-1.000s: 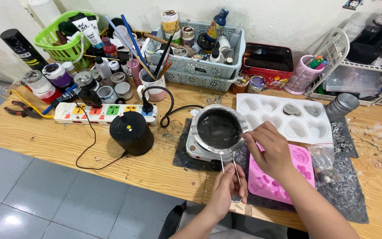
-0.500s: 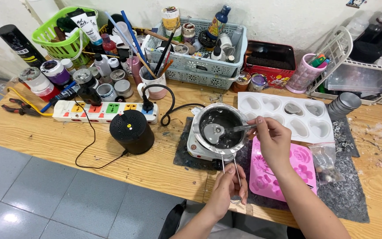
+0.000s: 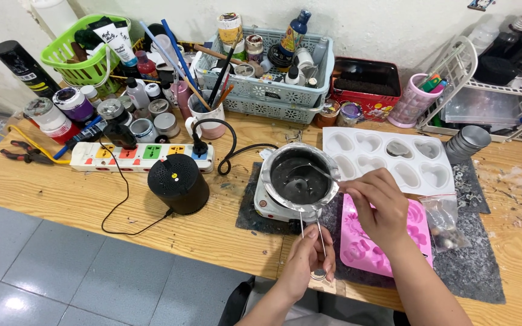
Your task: Stirring melted wax mixture in a small pot on a melting station table and using utensils to check its properties before molding.
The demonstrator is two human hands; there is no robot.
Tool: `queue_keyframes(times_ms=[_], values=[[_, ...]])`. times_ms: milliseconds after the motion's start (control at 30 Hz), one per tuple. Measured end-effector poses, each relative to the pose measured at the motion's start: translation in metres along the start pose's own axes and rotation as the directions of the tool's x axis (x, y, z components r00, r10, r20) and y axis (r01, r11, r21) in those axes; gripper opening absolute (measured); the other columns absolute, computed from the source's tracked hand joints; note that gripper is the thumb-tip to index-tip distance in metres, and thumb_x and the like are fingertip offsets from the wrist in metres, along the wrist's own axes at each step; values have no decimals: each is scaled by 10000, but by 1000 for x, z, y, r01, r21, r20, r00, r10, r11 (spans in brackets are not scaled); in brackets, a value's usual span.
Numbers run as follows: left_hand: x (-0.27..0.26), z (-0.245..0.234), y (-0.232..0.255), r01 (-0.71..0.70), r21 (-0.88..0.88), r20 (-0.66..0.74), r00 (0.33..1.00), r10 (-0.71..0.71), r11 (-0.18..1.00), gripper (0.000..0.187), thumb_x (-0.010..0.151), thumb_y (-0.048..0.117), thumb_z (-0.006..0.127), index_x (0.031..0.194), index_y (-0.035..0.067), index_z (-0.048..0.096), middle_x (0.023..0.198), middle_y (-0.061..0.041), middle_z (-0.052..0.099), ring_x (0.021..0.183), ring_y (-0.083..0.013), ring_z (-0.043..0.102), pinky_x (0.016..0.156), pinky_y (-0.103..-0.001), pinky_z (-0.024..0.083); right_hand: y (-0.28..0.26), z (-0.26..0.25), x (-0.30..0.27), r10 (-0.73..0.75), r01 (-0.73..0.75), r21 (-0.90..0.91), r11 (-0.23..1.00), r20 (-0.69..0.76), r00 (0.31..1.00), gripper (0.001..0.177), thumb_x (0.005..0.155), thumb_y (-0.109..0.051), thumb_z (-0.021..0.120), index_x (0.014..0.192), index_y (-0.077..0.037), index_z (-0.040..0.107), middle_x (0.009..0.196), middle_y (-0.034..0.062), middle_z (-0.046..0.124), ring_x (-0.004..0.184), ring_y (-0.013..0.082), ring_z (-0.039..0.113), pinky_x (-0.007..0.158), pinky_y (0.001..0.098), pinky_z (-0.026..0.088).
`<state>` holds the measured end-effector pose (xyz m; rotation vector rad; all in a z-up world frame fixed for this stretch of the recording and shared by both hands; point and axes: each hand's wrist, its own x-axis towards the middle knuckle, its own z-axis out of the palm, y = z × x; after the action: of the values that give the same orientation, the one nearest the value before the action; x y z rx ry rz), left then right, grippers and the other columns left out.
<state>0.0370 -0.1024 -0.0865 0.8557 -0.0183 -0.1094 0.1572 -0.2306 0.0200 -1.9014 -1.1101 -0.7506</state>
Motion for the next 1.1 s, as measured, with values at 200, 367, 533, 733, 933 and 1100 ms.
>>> queue_keyframes(times_ms=[200, 367, 533, 733, 933, 1100], values=[[1, -3, -5, -6, -7, 1, 1000, 6, 1000, 400, 1135, 416, 286, 1067, 69, 473, 653, -45, 510, 569, -161, 557, 582, -283, 471, 1, -9, -5, -48, 47, 37, 998, 49, 998, 107, 851, 16, 740, 952, -16, 727, 843, 68, 703, 790, 232, 614, 688, 338, 492], [0, -3, -3, -13, -32, 16, 1000, 13, 999, 390, 1132, 401, 292, 1073, 63, 477, 658, -48, 517, 569, -161, 556, 576, -285, 470, 0, -10, -3, -94, 92, 29, 995, 90, 992, 140, 818, -31, 771, 949, -23, 725, 853, 70, 703, 810, 240, 621, 680, 348, 498], [-2, 1, 1, -5, -9, 3, 1000, 5, 1000, 405, 1141, 411, 288, 1068, 62, 481, 662, -40, 517, 576, -156, 556, 585, -277, 475, -7, -9, 9, -134, 143, -101, 985, 89, 987, 183, 794, -61, 800, 964, -26, 740, 865, 81, 708, 802, 255, 616, 656, 366, 499], [-1, -1, 3, -2, -8, 7, 1000, 2, 1000, 396, 1137, 404, 295, 1070, 63, 484, 670, -41, 522, 578, -154, 561, 580, -276, 474, 5, 6, -4, -54, 68, -132, 989, 110, 992, 104, 845, -23, 775, 941, -27, 734, 825, 81, 693, 752, 247, 613, 632, 358, 486], [-2, 1, 6, 3, 3, 13, 1000, -3, 1000, 394, 1142, 397, 291, 1066, 56, 476, 665, -40, 519, 577, -152, 566, 577, -278, 481, 25, 33, -27, 409, -407, 233, 883, 42, 911, 147, 1030, -63, 627, 961, 4, 738, 778, 43, 686, 670, 95, 633, 607, 254, 486], [-3, 0, 6, -7, 7, 20, 1000, 7, 1000, 394, 1146, 392, 285, 1065, 55, 473, 667, -40, 520, 577, -151, 564, 579, -282, 486, 32, 36, -24, 701, -658, 442, 609, 88, 708, 247, 1071, -153, 579, 989, 18, 739, 731, 55, 709, 576, 35, 545, 511, 189, 397]])
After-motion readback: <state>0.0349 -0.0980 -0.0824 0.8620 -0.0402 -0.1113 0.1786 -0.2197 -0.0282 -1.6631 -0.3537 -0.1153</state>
